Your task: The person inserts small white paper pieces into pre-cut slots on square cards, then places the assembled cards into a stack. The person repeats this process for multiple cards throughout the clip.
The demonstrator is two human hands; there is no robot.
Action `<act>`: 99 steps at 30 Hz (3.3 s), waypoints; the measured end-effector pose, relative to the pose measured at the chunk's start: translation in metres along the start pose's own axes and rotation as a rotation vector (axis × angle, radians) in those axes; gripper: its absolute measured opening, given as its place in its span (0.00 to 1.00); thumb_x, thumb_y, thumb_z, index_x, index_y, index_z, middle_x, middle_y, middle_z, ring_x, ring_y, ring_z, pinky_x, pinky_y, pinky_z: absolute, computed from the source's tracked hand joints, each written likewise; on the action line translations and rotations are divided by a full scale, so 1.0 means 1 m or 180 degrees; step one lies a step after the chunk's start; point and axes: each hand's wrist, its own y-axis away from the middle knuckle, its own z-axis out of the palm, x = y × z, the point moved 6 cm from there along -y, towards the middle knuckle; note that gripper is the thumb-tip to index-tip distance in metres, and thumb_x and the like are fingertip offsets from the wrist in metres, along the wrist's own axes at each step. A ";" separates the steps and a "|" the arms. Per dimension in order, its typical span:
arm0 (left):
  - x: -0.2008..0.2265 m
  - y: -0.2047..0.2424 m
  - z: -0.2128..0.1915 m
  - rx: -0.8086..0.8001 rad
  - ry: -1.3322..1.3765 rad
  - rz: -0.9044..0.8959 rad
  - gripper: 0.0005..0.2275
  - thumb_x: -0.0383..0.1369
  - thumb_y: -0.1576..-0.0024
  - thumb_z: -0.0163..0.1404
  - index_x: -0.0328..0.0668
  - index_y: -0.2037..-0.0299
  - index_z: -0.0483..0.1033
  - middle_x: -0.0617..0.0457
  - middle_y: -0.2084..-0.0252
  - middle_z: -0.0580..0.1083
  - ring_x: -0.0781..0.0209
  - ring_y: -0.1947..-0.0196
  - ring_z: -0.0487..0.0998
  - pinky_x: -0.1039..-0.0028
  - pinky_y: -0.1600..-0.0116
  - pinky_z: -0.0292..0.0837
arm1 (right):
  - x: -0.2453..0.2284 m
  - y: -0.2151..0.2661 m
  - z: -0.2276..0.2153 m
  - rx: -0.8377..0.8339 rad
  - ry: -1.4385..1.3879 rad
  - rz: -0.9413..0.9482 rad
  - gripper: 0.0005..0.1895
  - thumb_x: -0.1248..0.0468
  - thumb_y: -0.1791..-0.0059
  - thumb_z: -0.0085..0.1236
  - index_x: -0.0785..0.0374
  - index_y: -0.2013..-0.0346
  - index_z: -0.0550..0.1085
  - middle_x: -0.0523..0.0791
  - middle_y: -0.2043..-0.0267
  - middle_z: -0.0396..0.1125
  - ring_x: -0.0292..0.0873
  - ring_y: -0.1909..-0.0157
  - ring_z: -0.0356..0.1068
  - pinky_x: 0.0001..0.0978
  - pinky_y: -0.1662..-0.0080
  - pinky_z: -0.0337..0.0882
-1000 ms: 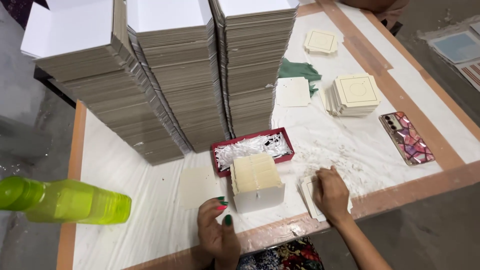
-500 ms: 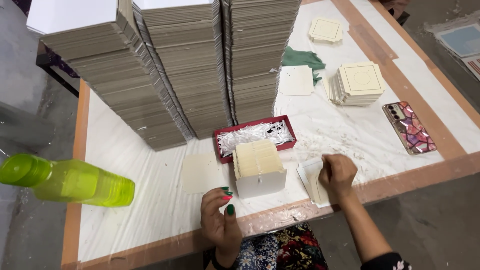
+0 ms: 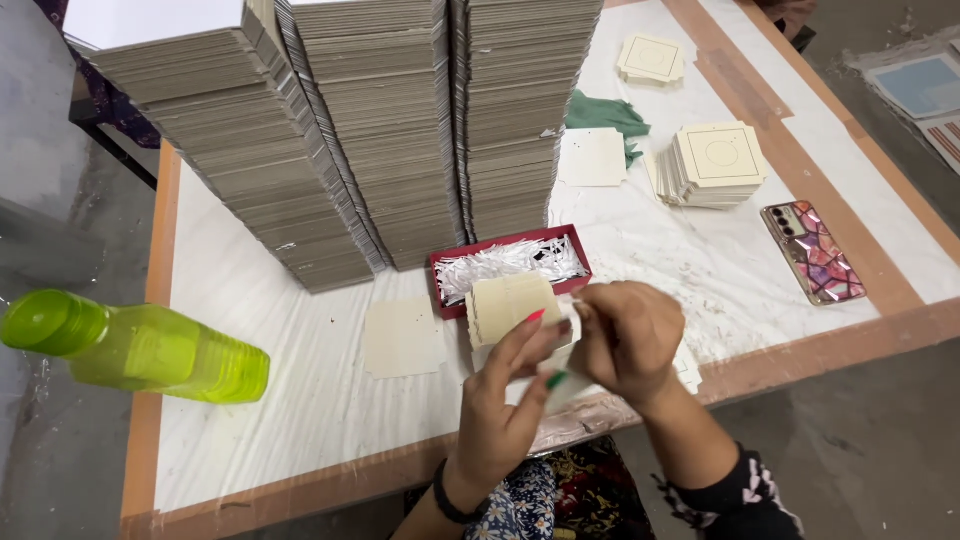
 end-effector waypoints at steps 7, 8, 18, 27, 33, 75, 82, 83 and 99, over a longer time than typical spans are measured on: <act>-0.036 0.041 -0.044 0.1266 -0.0277 -0.0514 0.14 0.19 0.38 0.54 0.39 0.44 0.78 0.43 0.63 0.84 0.64 0.71 0.78 0.78 0.67 0.69 | -0.027 0.010 0.002 0.1098 -0.1966 0.0611 0.05 0.69 0.42 0.47 0.69 0.58 0.69 0.50 0.59 0.67 0.43 0.54 0.72 0.33 0.57 0.75; -0.025 0.035 -0.048 0.1289 -0.0294 -0.0497 0.14 0.19 0.38 0.54 0.39 0.44 0.78 0.43 0.63 0.84 0.64 0.71 0.78 0.78 0.67 0.69 | -0.035 0.010 0.001 0.1100 -0.1993 0.0591 0.05 0.69 0.42 0.47 0.69 0.58 0.69 0.50 0.59 0.67 0.43 0.54 0.72 0.33 0.57 0.75; 0.025 0.033 -0.062 0.1582 -0.0626 -0.0146 0.12 0.17 0.40 0.45 0.32 0.50 0.79 0.39 0.50 0.78 0.54 0.54 0.83 0.74 0.55 0.78 | -0.080 0.021 0.010 0.0023 -0.1786 0.1167 0.03 0.71 0.47 0.54 0.71 0.61 0.74 0.50 0.61 0.72 0.43 0.61 0.73 0.31 0.59 0.75; 0.042 0.023 -0.054 0.1238 -0.0736 0.0251 0.08 0.24 0.41 0.54 0.33 0.53 0.76 0.39 0.50 0.77 0.53 0.55 0.83 0.70 0.53 0.80 | -0.086 0.001 0.014 -0.0490 -0.1450 0.1102 0.05 0.74 0.52 0.58 0.70 0.62 0.73 0.50 0.63 0.71 0.43 0.65 0.74 0.30 0.64 0.73; 0.029 0.025 -0.052 0.1342 -0.0594 -0.0042 0.06 0.28 0.39 0.56 0.33 0.59 0.76 0.40 0.52 0.78 0.63 0.66 0.83 0.77 0.64 0.80 | -0.084 0.006 0.015 -0.0553 -0.1671 0.1288 0.10 0.72 0.53 0.61 0.72 0.57 0.74 0.51 0.61 0.73 0.42 0.65 0.75 0.29 0.64 0.75; 0.057 0.024 -0.044 0.0762 -0.0806 0.0552 0.12 0.20 0.42 0.56 0.42 0.50 0.77 0.47 0.52 0.78 0.54 0.55 0.85 0.71 0.54 0.82 | -0.060 0.028 0.003 -0.0090 -0.2770 0.2420 0.03 0.78 0.53 0.56 0.73 0.66 0.75 0.49 0.65 0.71 0.36 0.63 0.69 0.26 0.61 0.67; 0.065 0.027 -0.046 0.0625 -0.1939 0.1152 0.11 0.27 0.41 0.54 0.57 0.53 0.82 0.57 0.52 0.77 0.53 0.46 0.79 0.61 0.43 0.80 | -0.047 0.067 0.015 -0.0138 -0.3654 0.3110 0.05 0.75 0.49 0.58 0.77 0.60 0.76 0.51 0.61 0.71 0.39 0.60 0.71 0.30 0.57 0.70; 0.061 0.029 -0.046 0.0627 -0.1939 0.1151 0.11 0.27 0.41 0.54 0.57 0.53 0.82 0.57 0.52 0.77 0.53 0.46 0.79 0.61 0.43 0.80 | -0.047 0.064 0.015 -0.0140 -0.3654 0.3109 0.05 0.75 0.49 0.58 0.77 0.60 0.76 0.51 0.61 0.71 0.39 0.60 0.71 0.30 0.57 0.70; 0.065 0.022 -0.047 0.0879 -0.1924 0.0869 0.08 0.35 0.40 0.59 0.47 0.55 0.74 0.56 0.53 0.70 0.50 0.43 0.69 0.54 0.35 0.66 | -0.071 0.042 0.004 -0.0211 -0.2728 0.1956 0.07 0.74 0.50 0.61 0.75 0.59 0.77 0.52 0.61 0.74 0.40 0.62 0.73 0.26 0.61 0.71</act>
